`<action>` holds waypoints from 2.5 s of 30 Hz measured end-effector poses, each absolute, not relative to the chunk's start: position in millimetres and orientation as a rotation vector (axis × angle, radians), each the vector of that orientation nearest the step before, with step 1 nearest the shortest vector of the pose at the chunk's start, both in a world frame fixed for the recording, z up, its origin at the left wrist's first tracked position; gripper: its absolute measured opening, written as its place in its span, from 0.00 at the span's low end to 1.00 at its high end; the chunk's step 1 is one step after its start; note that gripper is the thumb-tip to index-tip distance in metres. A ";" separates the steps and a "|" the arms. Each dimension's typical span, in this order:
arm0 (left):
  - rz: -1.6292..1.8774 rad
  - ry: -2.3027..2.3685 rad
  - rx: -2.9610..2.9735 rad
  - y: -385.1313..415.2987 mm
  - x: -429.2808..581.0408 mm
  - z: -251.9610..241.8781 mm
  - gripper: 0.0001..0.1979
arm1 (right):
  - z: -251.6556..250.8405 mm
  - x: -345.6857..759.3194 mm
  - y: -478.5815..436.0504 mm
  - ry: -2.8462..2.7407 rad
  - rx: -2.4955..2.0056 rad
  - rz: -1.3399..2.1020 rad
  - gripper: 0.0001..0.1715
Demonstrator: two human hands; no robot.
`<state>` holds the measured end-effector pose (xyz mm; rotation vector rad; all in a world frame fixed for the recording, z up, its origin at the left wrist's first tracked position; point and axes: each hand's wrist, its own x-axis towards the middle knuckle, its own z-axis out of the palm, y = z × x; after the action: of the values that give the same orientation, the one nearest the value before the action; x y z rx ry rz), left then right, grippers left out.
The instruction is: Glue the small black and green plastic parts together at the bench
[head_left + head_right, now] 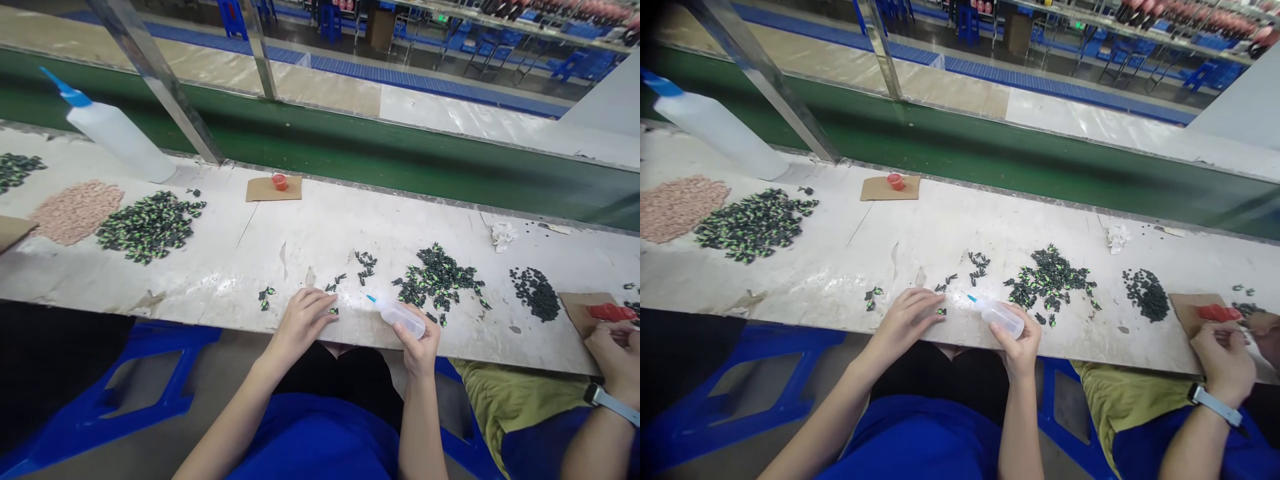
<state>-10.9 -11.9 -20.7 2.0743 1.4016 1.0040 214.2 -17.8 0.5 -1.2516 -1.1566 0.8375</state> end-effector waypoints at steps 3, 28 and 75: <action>1.017 1.432 2.054 -15.1 -15.9 -22.0 0.13 | -6.2 208.9 -16.6 -1.104 -1.227 0.907 0.13; 1.034 1.415 1.890 -10.0 -12.7 -18.2 0.14 | -1.1 181.8 -11.5 -1.218 -1.465 0.955 0.15; 1.101 1.740 1.988 15.6 -7.7 -25.4 0.05 | -7.2 181.3 4.0 -1.120 -1.527 0.634 0.39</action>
<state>-7.7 15.6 -25.4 1.9875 1.7404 1.1009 181.3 4.0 -7.2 -1.5274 -1.1199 0.6335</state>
